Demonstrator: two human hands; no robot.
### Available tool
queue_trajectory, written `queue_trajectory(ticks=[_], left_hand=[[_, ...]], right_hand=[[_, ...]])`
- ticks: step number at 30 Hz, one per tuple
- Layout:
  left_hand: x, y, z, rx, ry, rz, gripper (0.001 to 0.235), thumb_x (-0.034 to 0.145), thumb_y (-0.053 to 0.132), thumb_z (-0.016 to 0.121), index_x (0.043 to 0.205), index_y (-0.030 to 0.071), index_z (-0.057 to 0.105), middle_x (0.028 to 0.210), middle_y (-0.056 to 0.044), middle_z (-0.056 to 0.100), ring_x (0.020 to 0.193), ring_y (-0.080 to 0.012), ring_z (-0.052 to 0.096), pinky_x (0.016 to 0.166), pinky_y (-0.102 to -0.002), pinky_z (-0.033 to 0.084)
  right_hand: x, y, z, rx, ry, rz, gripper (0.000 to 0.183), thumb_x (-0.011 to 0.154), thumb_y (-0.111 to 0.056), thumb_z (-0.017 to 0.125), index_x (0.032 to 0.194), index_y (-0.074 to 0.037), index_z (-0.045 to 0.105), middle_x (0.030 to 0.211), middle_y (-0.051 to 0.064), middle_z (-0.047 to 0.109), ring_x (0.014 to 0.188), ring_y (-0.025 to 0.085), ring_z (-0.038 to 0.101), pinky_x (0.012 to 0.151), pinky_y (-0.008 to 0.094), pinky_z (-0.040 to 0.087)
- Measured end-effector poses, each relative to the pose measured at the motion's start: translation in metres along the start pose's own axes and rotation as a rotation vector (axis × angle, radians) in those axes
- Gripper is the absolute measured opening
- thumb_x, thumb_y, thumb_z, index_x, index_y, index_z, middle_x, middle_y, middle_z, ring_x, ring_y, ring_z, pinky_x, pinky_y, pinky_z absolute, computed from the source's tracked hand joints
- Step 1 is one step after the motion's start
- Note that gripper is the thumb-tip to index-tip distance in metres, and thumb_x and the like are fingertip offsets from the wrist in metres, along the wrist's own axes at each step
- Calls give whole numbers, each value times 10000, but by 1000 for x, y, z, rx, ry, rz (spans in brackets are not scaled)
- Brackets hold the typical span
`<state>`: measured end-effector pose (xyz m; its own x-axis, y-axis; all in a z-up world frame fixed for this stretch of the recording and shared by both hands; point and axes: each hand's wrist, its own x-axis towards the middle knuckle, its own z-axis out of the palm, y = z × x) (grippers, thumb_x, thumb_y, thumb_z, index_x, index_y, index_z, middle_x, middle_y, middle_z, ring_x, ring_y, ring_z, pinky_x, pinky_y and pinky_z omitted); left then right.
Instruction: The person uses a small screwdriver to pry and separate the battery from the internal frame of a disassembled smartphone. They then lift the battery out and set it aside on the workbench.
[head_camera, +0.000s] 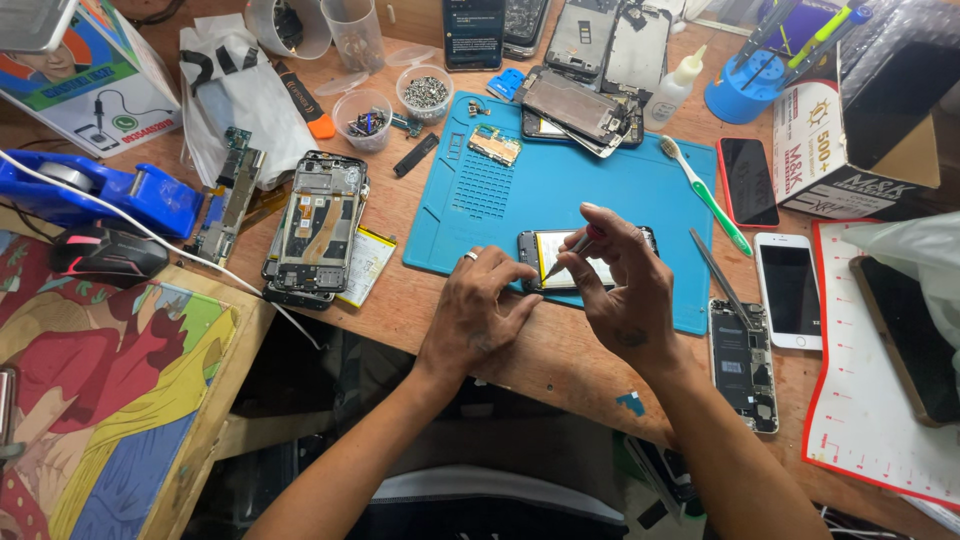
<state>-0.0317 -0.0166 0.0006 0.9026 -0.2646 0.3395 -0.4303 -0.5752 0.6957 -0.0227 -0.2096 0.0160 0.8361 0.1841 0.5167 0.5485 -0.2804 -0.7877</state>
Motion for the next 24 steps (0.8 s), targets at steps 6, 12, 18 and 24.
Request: queue_trajectory(ticks=[6, 12, 18, 24], left_hand=[[1, -1, 1, -64, 5, -32, 146, 849, 179, 793, 939, 71, 753, 905, -61, 663, 881, -242, 614, 820, -384, 514], [2, -4, -1, -77, 96, -29, 72, 895, 121, 740, 929, 57, 745, 921, -71, 706, 881, -238, 641, 837, -383, 517], [31, -30, -14, 27, 351, -77, 46, 922, 76, 711, 946, 39, 719, 944, -109, 689, 901, -273, 647, 832, -388, 526], [115, -86, -43, 235, 490, -136, 51, 891, 63, 735, 936, 42, 746, 963, -168, 669, 917, -356, 638, 805, -448, 505]], right_hand=[[-2, 1, 2, -2, -8, -40, 529, 982, 50, 693, 1448, -52, 466, 1145, 110, 656, 1119, 182, 702, 1036, 359, 624], [-3, 3, -1, -2, 52, -46, 547, 980, 53, 702, 1451, -55, 446, 1160, 128, 661, 1111, 195, 705, 1019, 358, 623], [-1, 5, -6, 33, 70, -34, 542, 997, 69, 681, 1467, -49, 436, 1139, 136, 663, 1099, 195, 705, 1021, 358, 610], [0, 1, -2, -46, 28, -84, 526, 975, 66, 690, 1442, -55, 481, 1134, 127, 666, 1120, 199, 713, 1029, 359, 631]])
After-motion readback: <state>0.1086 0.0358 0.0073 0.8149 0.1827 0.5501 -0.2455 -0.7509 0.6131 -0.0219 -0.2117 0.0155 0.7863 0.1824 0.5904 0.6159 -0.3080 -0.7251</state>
